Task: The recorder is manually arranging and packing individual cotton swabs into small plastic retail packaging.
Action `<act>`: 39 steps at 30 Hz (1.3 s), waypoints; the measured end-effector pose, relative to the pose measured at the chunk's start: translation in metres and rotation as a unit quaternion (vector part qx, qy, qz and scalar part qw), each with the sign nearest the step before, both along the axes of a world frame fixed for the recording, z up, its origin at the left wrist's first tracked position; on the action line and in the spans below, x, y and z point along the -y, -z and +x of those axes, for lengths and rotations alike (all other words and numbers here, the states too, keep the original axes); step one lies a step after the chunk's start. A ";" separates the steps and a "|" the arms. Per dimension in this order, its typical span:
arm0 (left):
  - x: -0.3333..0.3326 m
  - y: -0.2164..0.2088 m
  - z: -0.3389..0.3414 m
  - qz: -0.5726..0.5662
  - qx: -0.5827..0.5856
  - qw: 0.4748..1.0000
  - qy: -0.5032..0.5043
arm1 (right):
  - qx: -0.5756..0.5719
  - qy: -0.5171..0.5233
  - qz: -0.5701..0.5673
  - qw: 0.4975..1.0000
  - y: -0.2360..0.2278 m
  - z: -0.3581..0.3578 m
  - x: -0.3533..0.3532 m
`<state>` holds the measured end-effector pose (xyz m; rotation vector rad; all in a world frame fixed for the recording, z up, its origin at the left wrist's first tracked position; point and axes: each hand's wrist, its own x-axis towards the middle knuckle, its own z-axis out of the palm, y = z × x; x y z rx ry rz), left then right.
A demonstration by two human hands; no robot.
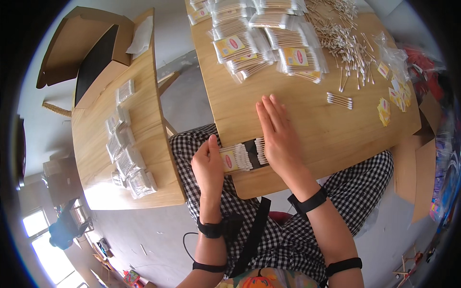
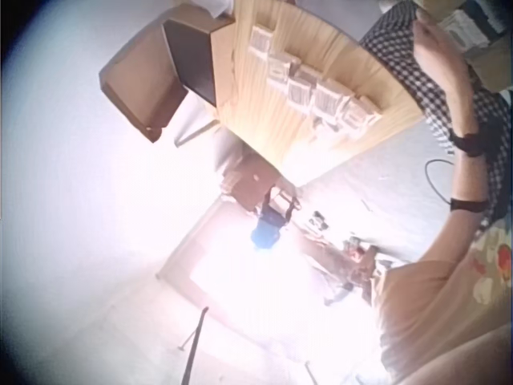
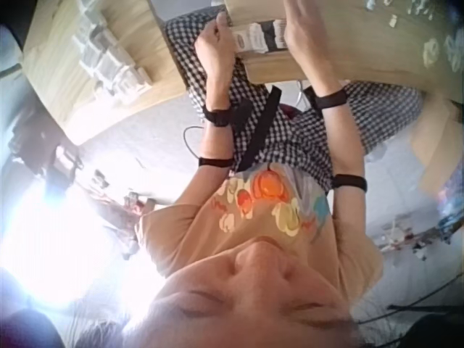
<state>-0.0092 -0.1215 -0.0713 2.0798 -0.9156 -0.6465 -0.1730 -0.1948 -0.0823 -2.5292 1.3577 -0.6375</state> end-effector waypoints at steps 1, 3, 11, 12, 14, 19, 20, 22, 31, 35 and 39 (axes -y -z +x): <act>0.000 0.001 -0.001 -0.008 0.000 1.000 -0.004 | 0.000 -0.001 0.000 1.000 0.000 0.000 0.000; 0.000 -0.002 0.000 0.005 -0.012 1.000 -0.003 | -0.005 0.000 0.001 1.000 -0.001 0.000 0.000; -0.001 0.008 0.002 -0.013 -0.100 0.995 -0.010 | -0.019 -0.002 -0.002 1.000 -0.001 0.001 -0.001; -0.001 0.009 0.002 -0.013 -0.106 0.994 -0.011 | -0.024 -0.005 0.001 1.000 -0.002 0.002 -0.001; -0.001 0.011 0.002 -0.013 -0.117 0.993 -0.014 | -0.032 -0.013 0.005 0.999 -0.006 0.008 -0.002; 0.000 0.012 0.004 -0.023 -0.160 0.987 -0.002 | -0.032 -0.024 0.007 0.999 -0.005 0.018 -0.005; 0.000 0.013 0.004 -0.025 -0.168 0.986 -0.001 | -0.034 -0.023 0.003 0.999 -0.004 0.018 -0.005; 0.000 0.013 0.004 -0.024 -0.180 0.983 -0.009 | -0.033 -0.026 -0.001 0.999 -0.002 0.019 -0.006; -0.001 0.016 0.005 -0.043 -0.218 0.975 -0.016 | -0.026 -0.028 -0.001 0.999 -0.004 0.026 -0.010; 0.000 0.015 0.005 -0.047 -0.216 0.975 -0.010 | -0.011 -0.030 0.002 0.999 -0.004 0.031 -0.012; 0.001 0.011 0.002 -0.048 -0.203 0.978 -0.023 | -0.002 -0.027 0.003 1.000 -0.003 0.034 -0.012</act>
